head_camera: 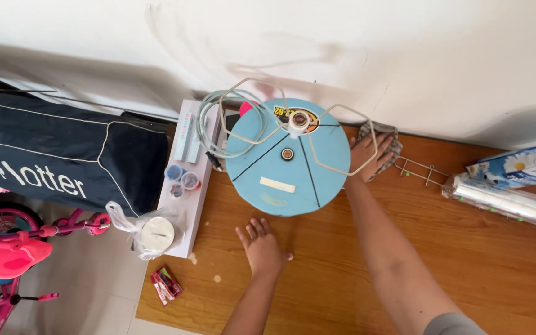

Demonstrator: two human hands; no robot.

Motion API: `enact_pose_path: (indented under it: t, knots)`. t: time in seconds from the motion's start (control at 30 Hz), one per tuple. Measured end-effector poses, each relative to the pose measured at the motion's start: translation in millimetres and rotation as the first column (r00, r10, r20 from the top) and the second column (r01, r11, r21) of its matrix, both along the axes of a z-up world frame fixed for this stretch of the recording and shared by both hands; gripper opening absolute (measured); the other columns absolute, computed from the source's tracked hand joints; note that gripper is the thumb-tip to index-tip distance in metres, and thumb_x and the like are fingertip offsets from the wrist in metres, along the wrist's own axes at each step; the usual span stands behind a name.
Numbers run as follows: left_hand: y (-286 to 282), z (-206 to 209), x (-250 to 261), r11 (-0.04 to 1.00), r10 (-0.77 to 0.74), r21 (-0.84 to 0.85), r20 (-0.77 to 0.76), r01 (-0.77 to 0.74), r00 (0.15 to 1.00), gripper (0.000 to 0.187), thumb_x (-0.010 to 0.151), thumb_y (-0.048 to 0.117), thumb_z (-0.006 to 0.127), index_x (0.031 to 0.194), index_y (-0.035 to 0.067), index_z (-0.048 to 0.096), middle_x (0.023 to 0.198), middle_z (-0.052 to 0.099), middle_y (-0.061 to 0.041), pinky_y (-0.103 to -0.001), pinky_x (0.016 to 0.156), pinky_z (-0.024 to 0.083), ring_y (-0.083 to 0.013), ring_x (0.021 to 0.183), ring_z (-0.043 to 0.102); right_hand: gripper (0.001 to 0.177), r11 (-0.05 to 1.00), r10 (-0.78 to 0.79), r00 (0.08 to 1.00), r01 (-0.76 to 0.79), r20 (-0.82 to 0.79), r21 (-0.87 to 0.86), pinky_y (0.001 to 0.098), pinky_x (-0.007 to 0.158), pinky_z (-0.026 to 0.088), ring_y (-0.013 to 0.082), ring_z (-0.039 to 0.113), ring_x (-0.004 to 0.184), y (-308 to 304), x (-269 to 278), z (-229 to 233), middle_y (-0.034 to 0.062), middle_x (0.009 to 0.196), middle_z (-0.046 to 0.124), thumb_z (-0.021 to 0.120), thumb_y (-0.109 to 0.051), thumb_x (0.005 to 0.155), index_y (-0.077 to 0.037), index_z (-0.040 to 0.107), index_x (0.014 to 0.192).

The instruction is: The person wipes a wooden desk with a cloth, moving items like a pillow, cables, and a plastic roll aside. They then wash the cloth in a sink and wipe a kitchen counter, moving green containers and a bottle of oil.

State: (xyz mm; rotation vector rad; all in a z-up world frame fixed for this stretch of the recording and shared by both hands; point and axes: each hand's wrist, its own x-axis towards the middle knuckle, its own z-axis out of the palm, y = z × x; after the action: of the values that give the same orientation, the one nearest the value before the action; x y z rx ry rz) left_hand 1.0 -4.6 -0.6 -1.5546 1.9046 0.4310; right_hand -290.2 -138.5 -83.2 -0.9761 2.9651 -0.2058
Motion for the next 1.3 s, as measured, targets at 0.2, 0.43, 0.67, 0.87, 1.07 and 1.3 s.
enact_pose_path:
  t: [0.2,0.43,0.67,0.87,1.07,1.3]
  knots:
    - [-8.3,-12.3,-11.9,0.994,-0.104,0.048,0.112,0.099,0.988,0.141,0.068,0.078,0.086,0.16,-0.004,0.018,0.162,0.024,-0.035,-0.061,0.122,-0.006,-0.0521,0.149,0.027,0.095,0.856,0.456,0.89,-0.443,0.013,0.265,0.0537,0.127,0.0,0.029,-0.007,0.158,7.1,6.3,-2.7,0.0025,0.174,-0.006,0.046,-0.056,0.093,-0.022,-0.004,0.166]
    - [1.0,-24.6,-2.6,0.999,0.0,0.037,0.025,-0.001,1.0,0.144,0.066,0.075,0.089,0.161,-0.001,0.013,0.165,0.018,-0.032,-0.059,0.123,-0.01,-0.0455,0.153,0.021,0.081,0.81,0.563,0.825,-0.562,0.043,0.168,0.0515,0.128,0.001,0.0308,0.005,0.156,39.8,26.4,20.0,0.0067,0.163,0.017,0.045,-0.049,0.096,-0.018,0.012,0.163]
    - [60.2,-46.4,32.8,0.918,-0.115,-0.397,-0.331,-0.027,0.937,0.103,0.078,0.056,0.074,0.158,0.008,0.028,0.17,0.014,-0.017,-0.064,0.122,-0.001,-0.0287,0.156,0.018,0.064,0.712,0.701,0.709,-0.701,0.076,-0.037,0.0482,0.13,0.002,0.0333,0.024,0.154,99.5,75.2,47.3,0.0123,0.147,0.052,0.044,-0.04,0.101,-0.012,0.038,0.158]
    - [159.2,-18.0,98.9,0.791,-0.32,-0.581,-0.66,-0.191,0.68,0.052,0.101,0.023,0.054,0.151,0.012,0.046,0.17,0.023,-0.01,-0.064,0.121,0.014,-0.0271,0.156,0.023,0.054,0.634,0.773,0.633,-0.773,0.042,-0.018,0.0531,0.127,0.008,0.0282,0.021,0.154,163.8,115.9,46.6,0.0001,0.162,0.035,0.029,-0.044,0.108,-0.02,0.04,0.155]
    - [228.4,-13.3,184.7,0.695,-0.175,-0.515,-0.798,-0.501,0.577,0.051,0.094,-0.001,0.052,0.141,0.018,0.057,0.168,0.029,-0.012,-0.063,0.123,0.02,-0.0352,0.155,0.029,0.061,0.566,0.825,0.565,-0.823,0.03,-0.049,0.0568,0.123,0.013,0.026,0.02,0.156,224.3,207.8,43.9,-0.0023,0.167,0.032,0.034,-0.05,0.104,-0.023,0.037,0.159]
    - [307.3,-29.2,219.6,0.64,0.178,-0.349,-0.799,-0.684,0.575,0.048,0.094,0.002,0.052,0.139,0.016,0.062,0.17,0.021,-0.002,-0.056,0.122,0.024,-0.0264,0.154,0.029,0.057,0.245,0.967,0.23,-0.958,0.108,-0.151,0.061,0.123,0.003,0.0278,0.022,0.154,269.4,332.3,54.0,0.0003,0.165,0.034,0.04,-0.048,0.103,-0.023,0.044,0.154]
